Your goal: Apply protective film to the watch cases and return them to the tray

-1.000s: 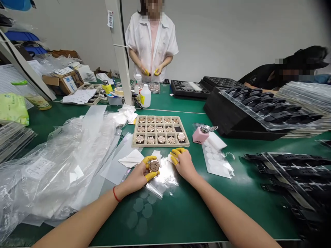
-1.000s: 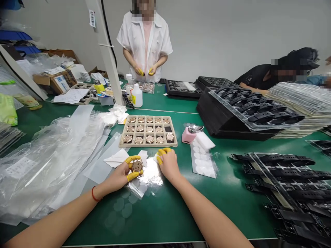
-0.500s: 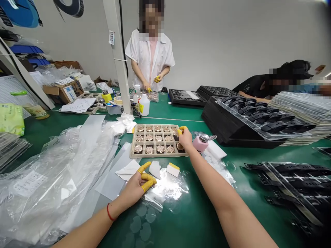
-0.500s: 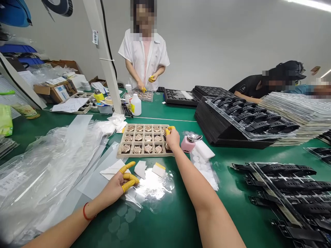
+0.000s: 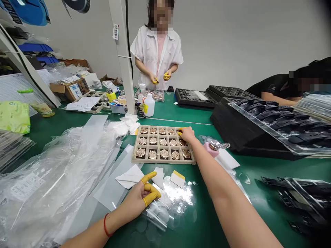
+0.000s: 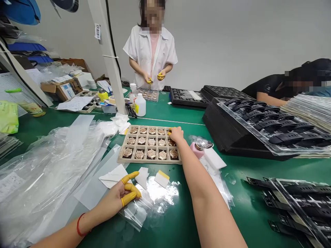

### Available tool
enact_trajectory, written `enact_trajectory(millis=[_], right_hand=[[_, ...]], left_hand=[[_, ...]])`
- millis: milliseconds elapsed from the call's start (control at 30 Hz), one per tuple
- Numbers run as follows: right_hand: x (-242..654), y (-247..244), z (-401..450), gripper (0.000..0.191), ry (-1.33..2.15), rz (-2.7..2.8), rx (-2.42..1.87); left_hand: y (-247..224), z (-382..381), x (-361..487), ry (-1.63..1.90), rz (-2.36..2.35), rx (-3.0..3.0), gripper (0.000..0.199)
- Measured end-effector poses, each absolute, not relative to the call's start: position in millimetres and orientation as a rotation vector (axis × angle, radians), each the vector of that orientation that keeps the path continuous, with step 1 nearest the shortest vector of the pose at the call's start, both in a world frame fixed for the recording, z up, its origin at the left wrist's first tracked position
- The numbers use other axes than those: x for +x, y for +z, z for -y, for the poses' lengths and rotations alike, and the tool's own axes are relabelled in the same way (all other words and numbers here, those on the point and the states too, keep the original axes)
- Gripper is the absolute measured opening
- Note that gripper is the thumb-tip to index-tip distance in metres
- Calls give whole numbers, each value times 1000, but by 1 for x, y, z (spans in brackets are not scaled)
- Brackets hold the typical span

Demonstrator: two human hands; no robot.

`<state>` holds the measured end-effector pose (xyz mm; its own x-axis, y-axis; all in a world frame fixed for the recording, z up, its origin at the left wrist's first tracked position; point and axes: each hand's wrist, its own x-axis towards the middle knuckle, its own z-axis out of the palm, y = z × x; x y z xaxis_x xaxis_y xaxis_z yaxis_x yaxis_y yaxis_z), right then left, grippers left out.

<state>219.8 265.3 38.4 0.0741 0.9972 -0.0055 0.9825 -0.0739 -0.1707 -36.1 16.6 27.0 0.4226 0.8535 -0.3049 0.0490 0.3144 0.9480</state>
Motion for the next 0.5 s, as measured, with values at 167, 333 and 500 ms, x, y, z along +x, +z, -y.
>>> enact_trajectory(millis=[167,333,500], right_hand=[[209,57,-278,31,274,2031,-2254],[180,66,-220,25,404,1937,-2066],[129,43,-107,22,1029,1866,-1547]], left_hand=[[21,-19,-40,716,-985,1122,64],[18,-19,-41,809,-956,1088,60],[17,-14,-39,856,-936,1111,66]])
